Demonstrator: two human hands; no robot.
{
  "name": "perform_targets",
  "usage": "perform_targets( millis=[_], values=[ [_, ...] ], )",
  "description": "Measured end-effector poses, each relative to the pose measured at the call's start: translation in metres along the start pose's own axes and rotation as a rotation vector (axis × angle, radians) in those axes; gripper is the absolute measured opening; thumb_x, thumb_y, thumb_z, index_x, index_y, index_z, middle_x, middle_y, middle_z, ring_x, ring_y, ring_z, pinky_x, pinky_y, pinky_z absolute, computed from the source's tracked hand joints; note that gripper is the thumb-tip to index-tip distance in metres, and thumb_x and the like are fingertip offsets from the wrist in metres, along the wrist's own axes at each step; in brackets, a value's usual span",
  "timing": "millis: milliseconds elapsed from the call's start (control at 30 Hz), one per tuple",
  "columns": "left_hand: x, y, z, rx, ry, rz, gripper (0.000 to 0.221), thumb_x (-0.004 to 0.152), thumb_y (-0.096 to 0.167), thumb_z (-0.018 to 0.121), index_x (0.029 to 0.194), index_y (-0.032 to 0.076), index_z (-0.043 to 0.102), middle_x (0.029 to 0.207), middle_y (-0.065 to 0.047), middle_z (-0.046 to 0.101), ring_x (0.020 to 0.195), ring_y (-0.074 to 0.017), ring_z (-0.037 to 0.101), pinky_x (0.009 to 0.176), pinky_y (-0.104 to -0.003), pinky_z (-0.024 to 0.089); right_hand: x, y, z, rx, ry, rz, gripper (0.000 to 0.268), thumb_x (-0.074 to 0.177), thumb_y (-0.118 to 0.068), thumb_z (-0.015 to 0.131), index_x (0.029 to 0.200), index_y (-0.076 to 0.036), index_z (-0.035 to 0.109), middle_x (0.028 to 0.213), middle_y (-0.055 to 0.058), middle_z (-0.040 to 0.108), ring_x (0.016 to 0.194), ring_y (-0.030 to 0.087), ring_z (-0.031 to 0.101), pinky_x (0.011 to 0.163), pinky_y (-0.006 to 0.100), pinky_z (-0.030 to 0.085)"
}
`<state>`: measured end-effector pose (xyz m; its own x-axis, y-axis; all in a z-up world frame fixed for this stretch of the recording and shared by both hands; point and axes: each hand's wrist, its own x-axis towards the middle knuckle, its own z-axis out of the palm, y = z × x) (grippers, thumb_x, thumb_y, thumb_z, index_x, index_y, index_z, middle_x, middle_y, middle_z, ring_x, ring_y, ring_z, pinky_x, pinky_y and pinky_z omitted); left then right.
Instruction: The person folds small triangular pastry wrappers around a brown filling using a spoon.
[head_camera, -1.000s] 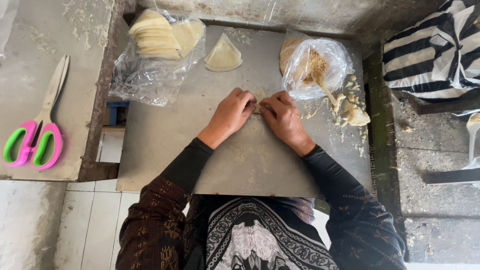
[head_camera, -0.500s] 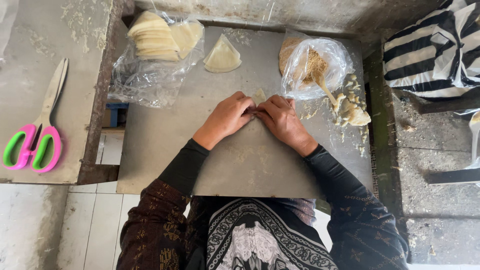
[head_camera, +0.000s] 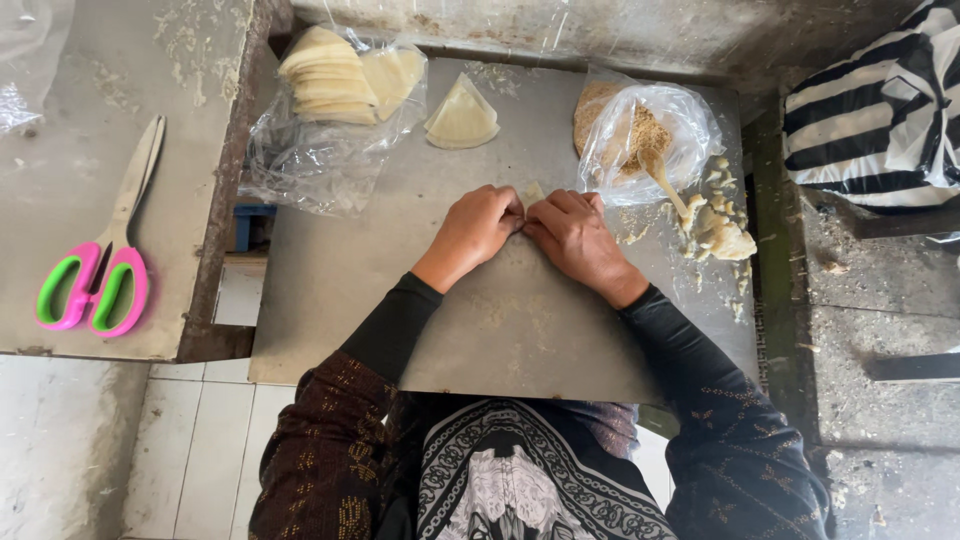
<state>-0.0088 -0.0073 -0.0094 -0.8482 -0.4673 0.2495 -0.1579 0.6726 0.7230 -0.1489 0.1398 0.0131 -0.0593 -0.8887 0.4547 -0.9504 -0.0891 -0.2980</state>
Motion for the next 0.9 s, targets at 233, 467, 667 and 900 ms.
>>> perform_targets(
  millis=[233,467,667,900],
  values=[
    [-0.002,-0.003,-0.005,0.038,0.027,0.106,0.013,0.089,0.015,0.076,0.094,0.006,0.068,0.093,-0.013,0.066,0.084,-0.0338,0.066,0.074,-0.043,0.053,-0.005,-0.003,0.009,-0.097,0.124,-0.03,0.013,0.095,-0.015,0.077,0.104,-0.008,0.07,0.098,0.007,0.062,0.094,0.027,0.06,0.087,0.04,0.041],
    [0.001,-0.009,0.005,0.071,0.037,0.093,0.011,0.092,0.014,0.074,0.094,0.005,0.069,0.095,-0.013,0.066,0.086,-0.034,0.067,0.077,-0.043,0.053,-0.005,0.001,0.004,-0.033,0.06,-0.008,0.019,0.094,-0.015,0.076,0.109,-0.006,0.071,0.098,0.007,0.064,0.096,0.026,0.062,0.086,0.04,0.042],
    [0.004,-0.01,0.006,-0.034,0.064,-0.02,0.013,0.088,0.016,0.075,0.092,0.004,0.071,0.095,-0.013,0.065,0.084,-0.0318,0.067,0.077,-0.041,0.054,-0.004,0.006,0.012,-0.01,0.072,0.075,0.013,0.095,-0.014,0.076,0.105,-0.008,0.07,0.099,0.008,0.063,0.098,0.028,0.061,0.086,0.041,0.041],
    [0.003,-0.01,0.006,-0.009,0.08,0.018,0.01,0.095,0.016,0.072,0.097,0.006,0.071,0.1,-0.013,0.064,0.083,-0.0317,0.066,0.076,-0.041,0.054,-0.002,0.007,0.005,0.009,0.043,0.067,0.016,0.098,-0.011,0.073,0.112,-0.005,0.069,0.102,0.007,0.064,0.097,0.026,0.061,0.086,0.041,0.041]
  ],
)
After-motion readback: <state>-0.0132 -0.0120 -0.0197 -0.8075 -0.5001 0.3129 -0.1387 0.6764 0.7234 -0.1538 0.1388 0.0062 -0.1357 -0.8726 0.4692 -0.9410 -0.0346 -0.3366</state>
